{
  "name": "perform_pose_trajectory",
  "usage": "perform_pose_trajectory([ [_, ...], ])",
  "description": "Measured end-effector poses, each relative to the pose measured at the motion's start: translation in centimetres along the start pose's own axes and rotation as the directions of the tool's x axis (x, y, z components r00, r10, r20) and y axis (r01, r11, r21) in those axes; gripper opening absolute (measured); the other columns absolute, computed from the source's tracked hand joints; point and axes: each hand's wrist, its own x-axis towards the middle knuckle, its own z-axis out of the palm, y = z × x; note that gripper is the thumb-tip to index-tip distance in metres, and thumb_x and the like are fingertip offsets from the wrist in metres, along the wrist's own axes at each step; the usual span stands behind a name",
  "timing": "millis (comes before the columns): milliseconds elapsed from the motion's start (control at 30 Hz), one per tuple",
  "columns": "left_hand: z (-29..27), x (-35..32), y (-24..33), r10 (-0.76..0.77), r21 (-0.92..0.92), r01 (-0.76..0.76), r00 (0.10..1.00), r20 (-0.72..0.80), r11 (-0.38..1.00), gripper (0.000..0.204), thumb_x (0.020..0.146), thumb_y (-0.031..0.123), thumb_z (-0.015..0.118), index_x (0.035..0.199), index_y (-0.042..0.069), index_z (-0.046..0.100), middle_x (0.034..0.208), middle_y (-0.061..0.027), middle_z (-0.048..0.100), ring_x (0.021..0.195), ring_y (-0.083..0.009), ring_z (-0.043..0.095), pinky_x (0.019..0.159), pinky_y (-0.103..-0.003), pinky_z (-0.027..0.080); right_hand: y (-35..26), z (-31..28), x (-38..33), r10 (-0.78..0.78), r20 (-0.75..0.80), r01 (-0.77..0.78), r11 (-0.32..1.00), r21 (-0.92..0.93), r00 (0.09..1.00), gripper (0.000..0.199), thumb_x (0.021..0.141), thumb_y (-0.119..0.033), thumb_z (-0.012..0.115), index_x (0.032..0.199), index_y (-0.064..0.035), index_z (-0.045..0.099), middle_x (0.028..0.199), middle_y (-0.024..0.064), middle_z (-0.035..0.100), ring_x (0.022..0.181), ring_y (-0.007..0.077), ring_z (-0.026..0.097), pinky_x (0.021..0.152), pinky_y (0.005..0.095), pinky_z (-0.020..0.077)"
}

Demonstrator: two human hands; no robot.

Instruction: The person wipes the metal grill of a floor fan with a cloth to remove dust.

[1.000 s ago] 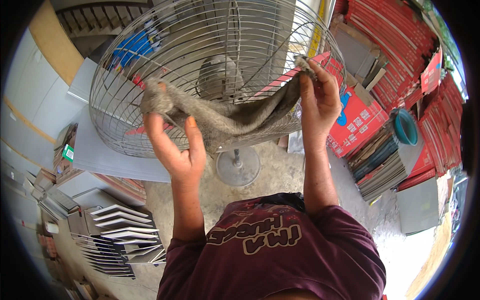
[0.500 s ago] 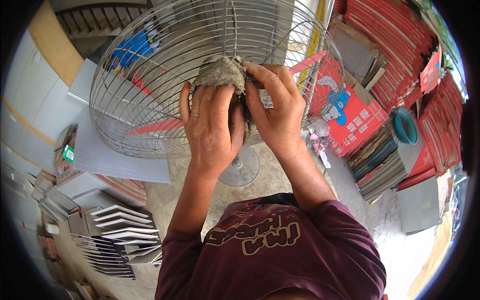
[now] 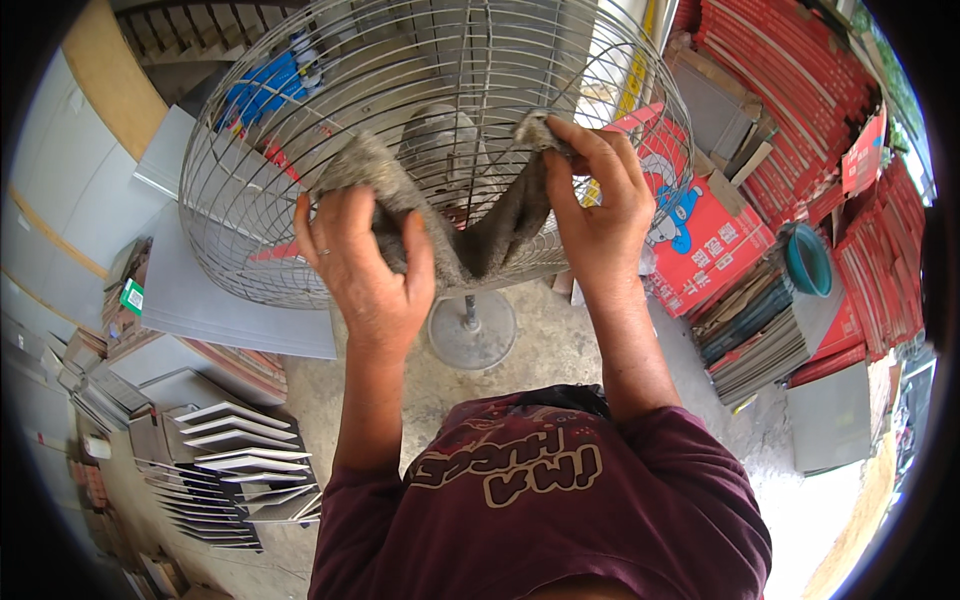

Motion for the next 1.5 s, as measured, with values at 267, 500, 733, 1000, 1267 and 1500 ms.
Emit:
perform_pose_trajectory([
  [267,-1.9,-2.2,-2.2,-0.215,-0.016,0.214,0.976,-0.045,0.977,0.059,0.080,0.008,0.067,0.131,-0.004,0.041,0.125,-0.0180,0.052,0.119,-0.0372,0.044,0.106,-0.055,0.027,2.5,-1.7,-0.9,0.163,-0.084,-0.161,0.986,0.031,0.983,0.028,0.082,0.006,0.065,0.108,-0.0032,0.067,0.089,0.0056,0.062,0.075,0.0116,0.063,0.070,0.0249,0.0532],
  [500,-1.9,-2.7,-1.9,-0.226,-0.107,0.221,0.973,-0.039,0.969,0.061,0.080,0.005,0.066,0.133,-0.007,0.038,0.133,-0.0211,0.049,0.122,-0.0358,0.043,0.106,-0.046,0.029,3.1,-2.1,-1.4,0.258,-0.109,-0.247,0.963,0.104,0.960,0.025,0.085,0.004,0.064,0.108,-0.0027,0.067,0.092,0.0048,0.062,0.079,0.0100,0.064,0.072,0.0246,0.0549],
  [733,-1.0,-2.0,0.4,-0.176,-0.258,0.159,0.983,-0.043,0.953,0.055,0.081,0.002,0.063,0.131,-0.005,0.041,0.130,-0.0217,0.050,0.119,-0.0353,0.046,0.104,-0.047,0.032,1.7,-1.4,-1.9,0.181,-0.087,-0.169,0.977,0.130,0.980,0.027,0.084,0.005,0.065,0.110,-0.0010,0.065,0.094,0.0076,0.062,0.078,0.0127,0.065,0.072,0.0254,0.0548],
  [1000,1.4,-0.2,3.9,0.086,-0.237,-0.055,0.989,0.122,0.970,0.047,0.079,0.006,0.067,0.122,0.002,0.050,0.114,-0.0164,0.057,0.109,-0.0336,0.054,0.107,-0.057,0.027,-1.7,1.4,-1.7,-0.067,0.088,0.053,0.987,0.152,0.994,0.032,0.078,0.005,0.066,0.108,-0.0035,0.065,0.094,0.0125,0.061,0.081,0.0284,0.063,0.069,0.0353,0.0529],
  [1267,1.8,0.4,3.9,0.074,-0.218,-0.038,0.985,0.158,0.975,0.052,0.078,0.008,0.068,0.126,0.003,0.048,0.115,-0.0142,0.057,0.109,-0.0316,0.056,0.109,-0.057,0.022,-1.5,1.5,-1.5,-0.098,0.002,0.098,0.992,0.084,0.995,0.031,0.078,0.003,0.066,0.107,-0.0053,0.065,0.093,0.0112,0.060,0.077,0.0275,0.064,0.065,0.0347,0.0526],
  [1500,2.0,0.7,3.3,0.082,-0.152,-0.059,0.985,0.149,0.987,0.052,0.077,0.008,0.068,0.125,0.004,0.049,0.112,-0.0140,0.058,0.106,-0.0305,0.057,0.110,-0.057,0.021,-1.2,1.6,-1.0,-0.052,0.071,0.050,0.998,0.026,0.996,0.029,0.078,-0.001,0.067,0.106,-0.0078,0.065,0.092,0.0089,0.060,0.074,0.0275,0.064,0.063,0.0358,0.0523],
])
